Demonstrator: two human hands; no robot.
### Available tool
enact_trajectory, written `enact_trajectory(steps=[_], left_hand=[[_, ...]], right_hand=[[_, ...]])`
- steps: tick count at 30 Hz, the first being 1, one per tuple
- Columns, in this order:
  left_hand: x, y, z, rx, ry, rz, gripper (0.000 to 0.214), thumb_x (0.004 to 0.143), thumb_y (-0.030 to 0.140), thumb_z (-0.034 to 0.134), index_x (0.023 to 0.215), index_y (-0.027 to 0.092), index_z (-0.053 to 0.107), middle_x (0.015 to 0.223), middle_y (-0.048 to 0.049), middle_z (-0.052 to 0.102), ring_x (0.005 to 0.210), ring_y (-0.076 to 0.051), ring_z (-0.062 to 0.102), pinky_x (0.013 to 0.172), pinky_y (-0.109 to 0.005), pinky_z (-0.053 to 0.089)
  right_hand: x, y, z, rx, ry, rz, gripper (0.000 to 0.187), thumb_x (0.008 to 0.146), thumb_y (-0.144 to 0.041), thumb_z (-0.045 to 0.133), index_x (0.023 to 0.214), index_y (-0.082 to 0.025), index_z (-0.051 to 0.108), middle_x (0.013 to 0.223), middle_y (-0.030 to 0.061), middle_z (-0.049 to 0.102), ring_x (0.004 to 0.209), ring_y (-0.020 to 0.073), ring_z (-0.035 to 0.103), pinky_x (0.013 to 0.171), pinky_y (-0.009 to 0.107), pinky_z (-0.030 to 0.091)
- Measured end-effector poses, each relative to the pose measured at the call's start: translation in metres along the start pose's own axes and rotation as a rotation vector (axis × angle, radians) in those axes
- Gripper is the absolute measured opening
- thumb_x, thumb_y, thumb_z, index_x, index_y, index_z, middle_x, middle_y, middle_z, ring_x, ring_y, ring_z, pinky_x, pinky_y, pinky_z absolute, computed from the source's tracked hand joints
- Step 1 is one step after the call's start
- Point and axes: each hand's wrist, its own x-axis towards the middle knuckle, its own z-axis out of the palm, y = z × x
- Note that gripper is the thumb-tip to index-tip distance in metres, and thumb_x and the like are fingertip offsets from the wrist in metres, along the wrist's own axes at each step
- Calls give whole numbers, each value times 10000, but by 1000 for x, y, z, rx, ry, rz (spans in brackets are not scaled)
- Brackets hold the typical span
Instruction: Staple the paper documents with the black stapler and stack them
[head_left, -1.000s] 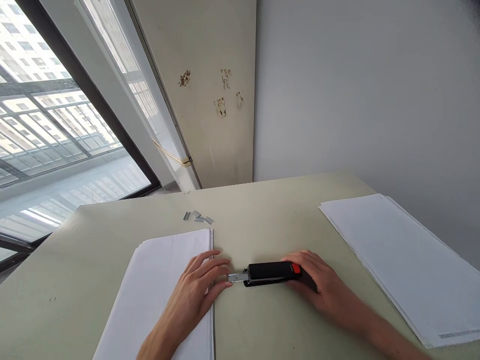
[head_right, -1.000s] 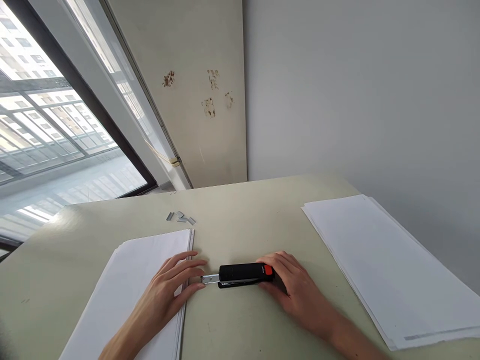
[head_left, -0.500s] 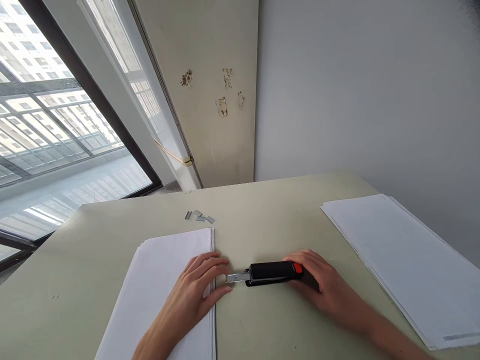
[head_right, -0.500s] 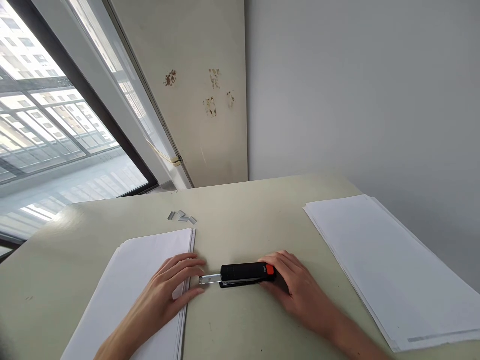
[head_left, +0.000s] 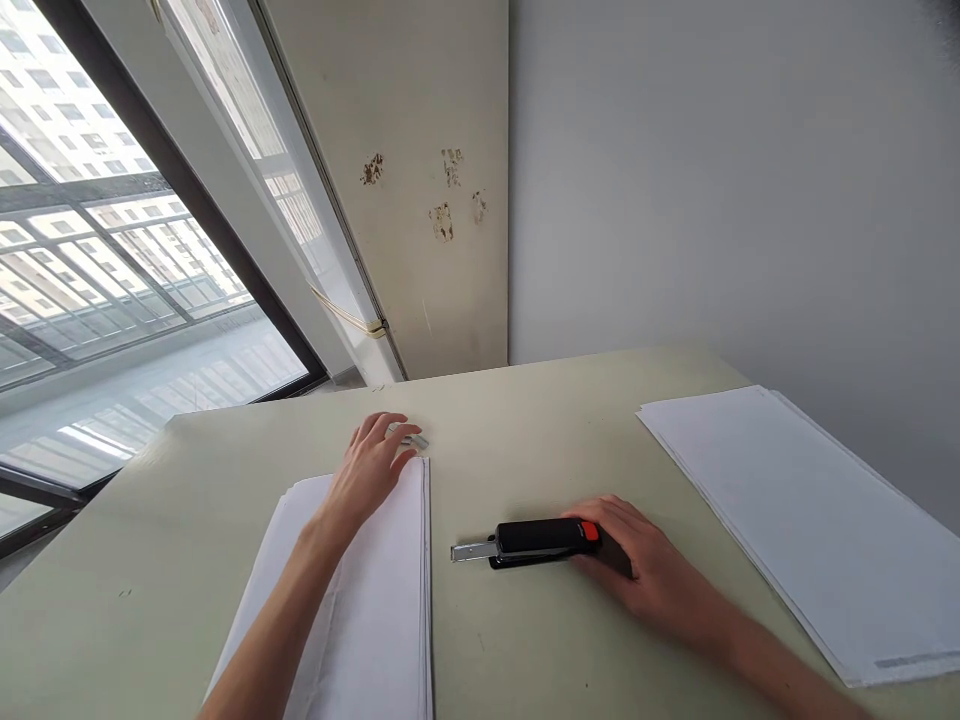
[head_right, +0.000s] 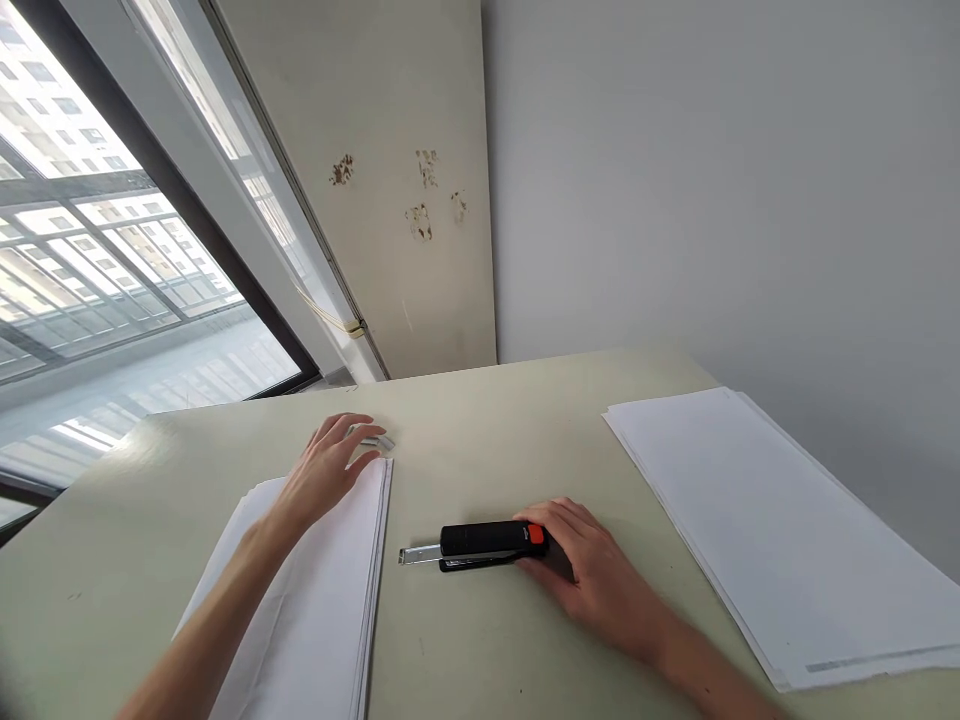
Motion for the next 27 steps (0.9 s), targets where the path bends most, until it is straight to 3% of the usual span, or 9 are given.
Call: enact_trajectory(steps=[6, 12, 16, 21, 25, 27], left_hand=[[21, -18, 10, -17, -77, -4, 309, 1017, 516, 570, 1078, 302, 784, 1338, -99, 711, 1365, -386, 533, 1125, -619, 431], [27, -16, 17, -131, -67, -23, 421, 1009, 634, 543, 989, 267, 747, 1269, -98, 740, 1321, -345, 577, 1136, -542, 433], [28, -5, 18, -245, -14, -84, 470, 1007, 674, 515, 1028, 248, 712, 1293, -106, 732, 1302, -331, 601, 1100, -505, 473], [17, 17, 2, -413, 22, -228, 486, 1052, 652, 460, 1165, 220, 651, 1123, -97, 778, 1065, -259, 734, 864, -372, 579], [-7, 38, -12, -503, -10, -264, 479, 1050, 662, 465, 1059, 230, 674, 1003, -55, 778, 1010, -226, 746, 932, -353, 571], [-23, 48, -17, -521, -38, -284, 490, 1053, 667, 452, 997, 236, 678, 928, -39, 764, 942, -215, 737, 882, -332, 576]], right_hand=[[2, -4, -3, 5, 3, 12, 276, 1079, -335, 600, 1352, -296, 625, 1279, 80, 723, 1188, 275, 670, 1013, 445, 573], [1, -2, -3, 9, -9, 11, 275, 1086, -351, 591, 1352, -293, 621, 1283, 86, 719, 1200, 279, 662, 1017, 450, 565], [1, -2, -2, 17, -9, 18, 263, 1080, -331, 599, 1340, -292, 617, 1262, 75, 716, 1196, 276, 650, 1017, 444, 555], [1, -3, -3, 44, -37, 34, 251, 1087, -321, 590, 1336, -295, 596, 1254, 63, 700, 1187, 265, 627, 1027, 448, 531], [0, -1, -1, 44, -44, 39, 247, 1101, -358, 567, 1339, -295, 588, 1273, 76, 689, 1196, 273, 614, 1029, 459, 519], [0, 1, -1, 41, -43, 43, 253, 1104, -374, 561, 1347, -304, 583, 1275, 71, 689, 1201, 274, 612, 1029, 456, 518]])
